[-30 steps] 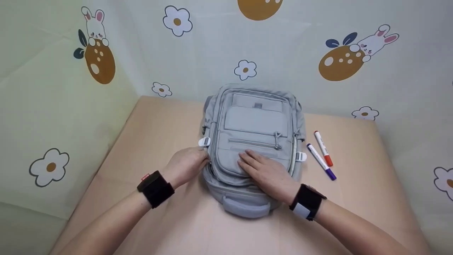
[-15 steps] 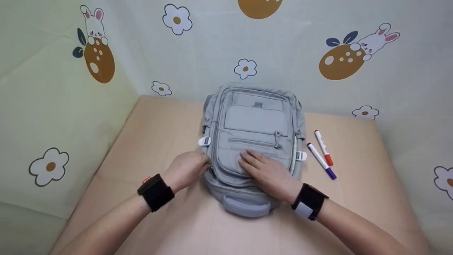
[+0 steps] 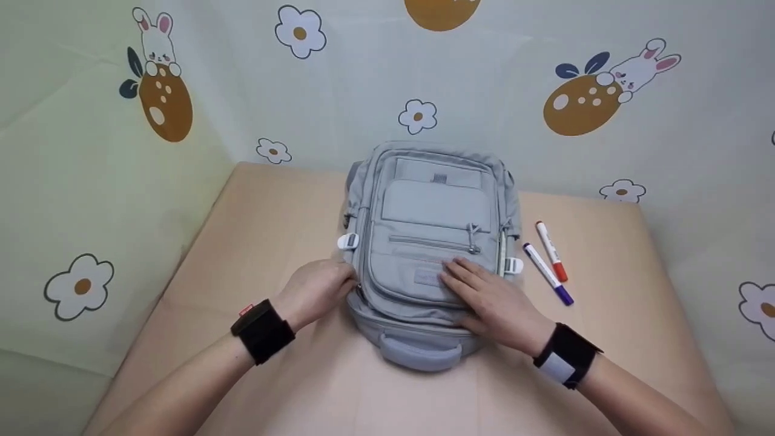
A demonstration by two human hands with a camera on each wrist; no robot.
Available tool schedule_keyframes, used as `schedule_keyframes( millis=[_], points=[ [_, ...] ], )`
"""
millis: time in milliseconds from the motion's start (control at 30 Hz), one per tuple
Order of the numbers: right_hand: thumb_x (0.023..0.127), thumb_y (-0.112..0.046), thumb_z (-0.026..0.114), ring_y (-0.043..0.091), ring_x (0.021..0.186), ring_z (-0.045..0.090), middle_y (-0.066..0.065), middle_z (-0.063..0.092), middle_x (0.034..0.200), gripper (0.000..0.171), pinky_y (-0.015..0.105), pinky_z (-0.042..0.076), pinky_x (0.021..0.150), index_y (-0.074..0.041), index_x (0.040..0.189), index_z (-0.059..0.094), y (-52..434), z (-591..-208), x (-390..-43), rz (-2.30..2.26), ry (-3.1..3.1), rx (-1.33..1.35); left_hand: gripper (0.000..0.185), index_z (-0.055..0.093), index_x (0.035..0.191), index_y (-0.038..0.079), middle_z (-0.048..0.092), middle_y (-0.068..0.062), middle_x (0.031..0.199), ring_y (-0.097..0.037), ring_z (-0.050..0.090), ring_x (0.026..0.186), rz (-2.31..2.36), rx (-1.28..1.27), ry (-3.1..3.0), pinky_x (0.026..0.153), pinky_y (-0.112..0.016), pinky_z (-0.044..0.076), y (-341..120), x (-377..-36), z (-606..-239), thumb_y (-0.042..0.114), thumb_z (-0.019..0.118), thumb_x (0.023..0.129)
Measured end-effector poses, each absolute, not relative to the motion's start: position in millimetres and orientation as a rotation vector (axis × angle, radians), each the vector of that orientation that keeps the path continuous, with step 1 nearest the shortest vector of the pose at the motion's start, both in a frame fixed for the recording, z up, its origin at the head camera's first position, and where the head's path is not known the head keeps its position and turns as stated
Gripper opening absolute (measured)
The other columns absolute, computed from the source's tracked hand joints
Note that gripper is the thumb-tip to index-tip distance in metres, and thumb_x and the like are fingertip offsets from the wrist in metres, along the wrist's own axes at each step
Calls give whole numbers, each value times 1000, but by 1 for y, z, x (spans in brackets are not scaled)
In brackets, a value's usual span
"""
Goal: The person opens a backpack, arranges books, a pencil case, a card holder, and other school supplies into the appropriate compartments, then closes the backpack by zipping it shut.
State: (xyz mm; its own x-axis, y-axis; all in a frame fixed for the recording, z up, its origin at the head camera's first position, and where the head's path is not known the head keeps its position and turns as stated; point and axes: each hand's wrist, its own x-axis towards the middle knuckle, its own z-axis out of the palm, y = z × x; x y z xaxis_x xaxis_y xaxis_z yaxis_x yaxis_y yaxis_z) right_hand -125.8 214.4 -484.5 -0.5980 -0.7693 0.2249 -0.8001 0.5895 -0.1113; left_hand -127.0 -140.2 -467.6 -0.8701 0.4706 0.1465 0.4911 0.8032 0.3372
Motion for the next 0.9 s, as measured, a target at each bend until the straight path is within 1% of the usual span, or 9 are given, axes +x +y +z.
schedule_keyframes(
  millis=[100,167,367,533,667,900],
  points=[
    [79,-27,88,35,147,35,14,39,160,88,52,37,113,-6,153,46,221,-486,-125,318,-2710,1279,13,68,84,13,64,2,74,-18,60,66,-572,-760,-2944,63,-41,52,-142,-126,-468,16,72,96],
    [79,-27,89,34,148,33,14,38,161,89,52,36,114,-6,153,45,223,-487,-125,325,-2736,1259,14,67,84,13,63,2,73,-19,61,66,-568,-759,-2941,63,-42,52,-142,-125,-468,17,72,96],
    [82,-28,87,33,151,27,12,32,164,88,51,34,116,-8,155,42,220,-487,-125,292,-2803,1240,14,64,84,13,63,1,73,-22,62,67,-565,-772,-2924,63,-43,53,-142,-124,-467,17,71,96],
    [84,-25,84,32,150,29,13,34,163,82,49,37,114,-7,154,45,220,-491,-125,242,-2771,1229,13,65,84,14,62,3,72,-20,62,66,-577,-779,-2935,63,-42,53,-140,-120,-466,17,70,96],
    [85,-23,83,31,150,30,13,36,162,79,49,38,113,-7,153,46,222,-493,-125,229,-2733,1231,14,65,81,14,59,5,71,-15,58,63,-591,-815,-2916,61,-39,52,-138,-116,-466,14,70,95],
    [86,-19,79,32,150,31,13,37,161,75,51,38,113,-7,152,47,223,-493,-126,249,-2717,1227,16,64,79,15,57,5,73,-14,53,63,-625,-847,-2929,60,-38,50,-127,-107,-466,11,69,93]
  ],
)
